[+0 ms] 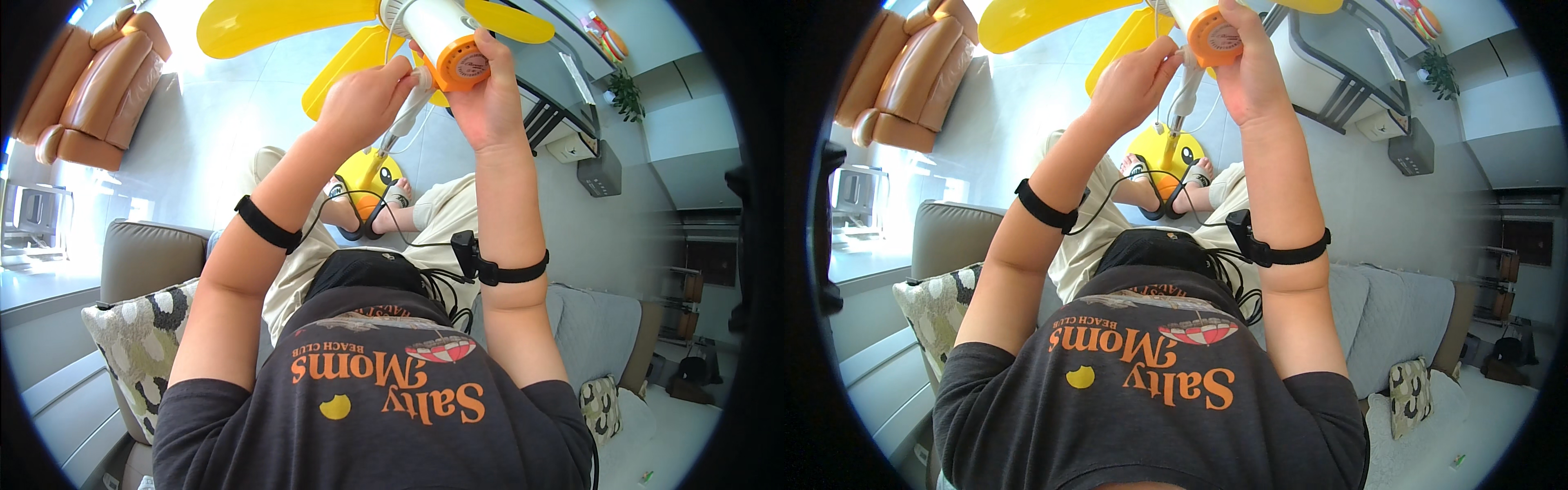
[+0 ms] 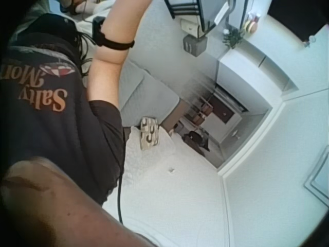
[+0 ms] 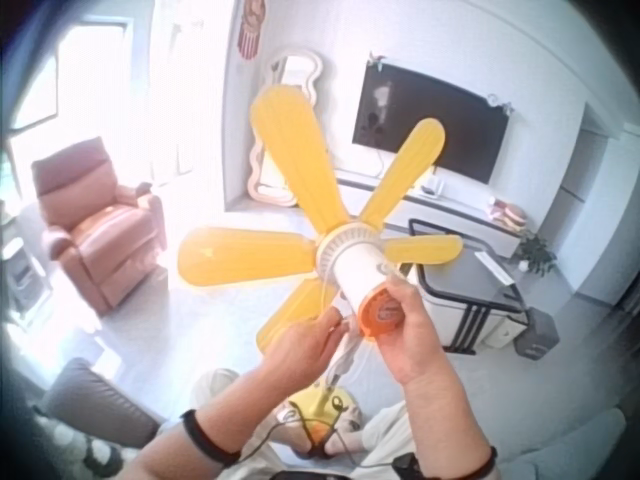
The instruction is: The person assembles a small yellow desk fan by attaching the blade assembly to the motor housing and securing it. They then handle the power cord and plug, and finally move a dining chair.
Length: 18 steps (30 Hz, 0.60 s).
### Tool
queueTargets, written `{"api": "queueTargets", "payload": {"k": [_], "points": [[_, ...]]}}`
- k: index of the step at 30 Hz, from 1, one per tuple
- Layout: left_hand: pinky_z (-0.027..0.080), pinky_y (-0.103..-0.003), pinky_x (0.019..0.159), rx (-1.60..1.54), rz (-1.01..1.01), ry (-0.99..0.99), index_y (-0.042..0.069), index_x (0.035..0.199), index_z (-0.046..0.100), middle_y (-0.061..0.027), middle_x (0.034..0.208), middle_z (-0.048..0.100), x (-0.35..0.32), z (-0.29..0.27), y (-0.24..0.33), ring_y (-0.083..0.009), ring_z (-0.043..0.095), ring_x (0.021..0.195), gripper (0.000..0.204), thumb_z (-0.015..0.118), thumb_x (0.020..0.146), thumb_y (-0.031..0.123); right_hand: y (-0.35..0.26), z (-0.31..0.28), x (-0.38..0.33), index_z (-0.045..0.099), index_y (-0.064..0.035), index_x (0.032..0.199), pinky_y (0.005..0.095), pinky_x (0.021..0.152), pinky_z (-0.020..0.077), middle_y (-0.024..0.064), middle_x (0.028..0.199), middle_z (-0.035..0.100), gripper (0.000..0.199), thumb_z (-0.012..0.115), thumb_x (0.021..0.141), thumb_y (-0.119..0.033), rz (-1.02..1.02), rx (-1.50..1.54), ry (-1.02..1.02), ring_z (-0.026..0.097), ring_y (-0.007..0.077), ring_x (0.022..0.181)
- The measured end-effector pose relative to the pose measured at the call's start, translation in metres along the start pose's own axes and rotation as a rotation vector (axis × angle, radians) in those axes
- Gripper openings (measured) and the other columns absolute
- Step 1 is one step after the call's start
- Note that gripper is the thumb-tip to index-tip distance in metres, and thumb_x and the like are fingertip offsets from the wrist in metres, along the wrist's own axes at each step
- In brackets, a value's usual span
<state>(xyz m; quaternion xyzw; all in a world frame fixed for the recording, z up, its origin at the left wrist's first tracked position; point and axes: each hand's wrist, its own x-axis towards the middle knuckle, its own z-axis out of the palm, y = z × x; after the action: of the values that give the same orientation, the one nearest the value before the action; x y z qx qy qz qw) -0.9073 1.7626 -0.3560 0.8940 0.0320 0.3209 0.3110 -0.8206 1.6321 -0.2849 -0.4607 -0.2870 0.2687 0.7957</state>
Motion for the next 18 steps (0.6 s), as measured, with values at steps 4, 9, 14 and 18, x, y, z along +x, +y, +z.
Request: {"api": "queueTargets", "payload": {"k": [4, 9, 14, 18], "points": [[0.041, -0.032, 0.053, -0.665, -0.495, -0.200, 0.007, 0.086, 0.059, -0.0059, 0.061, 0.049, 0.003, 0.005, 0.001, -0.0216, 0.049, 0.054, 0.035, 0.053, 0.098, 0.040, 0.002, -0.001, 0.000, 0.042, 0.0002, 0.136, 0.0441, 0.108, 0.0423, 0.0198, 0.133, 0.053, 0.064, 0.060, 0.090, -0.040, 0.005, -0.012, 0.017, 0.055, 0.0345, 0.124], [0.041, -0.031, 0.053, -0.179, -0.227, 0.044, 0.009, 0.099, 0.058, -0.0036, 0.065, 0.049, -0.007, -0.003, 0.006, -0.0203, 0.047, 0.054, 0.036, 0.062, 0.093, 0.043, 0.003, -0.004, -0.001, 0.042, -0.0003, 0.136, 0.0430, 0.106, 0.0440, 0.0204, 0.133, 0.053, 0.064, 0.061, 0.090, -0.041, 0.026, -0.002, 0.012, 0.057, 0.0350, 0.122], [0.045, -0.036, 0.056, 0.193, -0.024, 0.010, 0.013, 0.105, 0.057, -0.0084, 0.076, 0.064, -0.009, -0.006, 0.005, -0.0274, 0.061, 0.066, 0.027, 0.062, 0.093, 0.037, 0.004, -0.003, -0.001, 0.041, 0.0000, 0.136, 0.0427, 0.105, 0.0452, 0.0207, 0.132, 0.053, 0.064, 0.061, 0.090, -0.040, 0.019, 0.001, 0.030, 0.057, 0.0358, 0.122], [0.045, -0.037, 0.056, 0.125, 0.032, 0.026, 0.012, 0.102, 0.058, -0.0097, 0.074, 0.063, -0.004, -0.001, 0.001, -0.0272, 0.062, 0.067, 0.020, 0.060, 0.096, 0.031, 0.002, -0.002, -0.001, 0.041, 0.0006, 0.136, 0.0429, 0.105, 0.0449, 0.0208, 0.132, 0.053, 0.065, 0.061, 0.090, -0.041, 0.021, 0.002, 0.028, 0.057, 0.0356, 0.121]]}}
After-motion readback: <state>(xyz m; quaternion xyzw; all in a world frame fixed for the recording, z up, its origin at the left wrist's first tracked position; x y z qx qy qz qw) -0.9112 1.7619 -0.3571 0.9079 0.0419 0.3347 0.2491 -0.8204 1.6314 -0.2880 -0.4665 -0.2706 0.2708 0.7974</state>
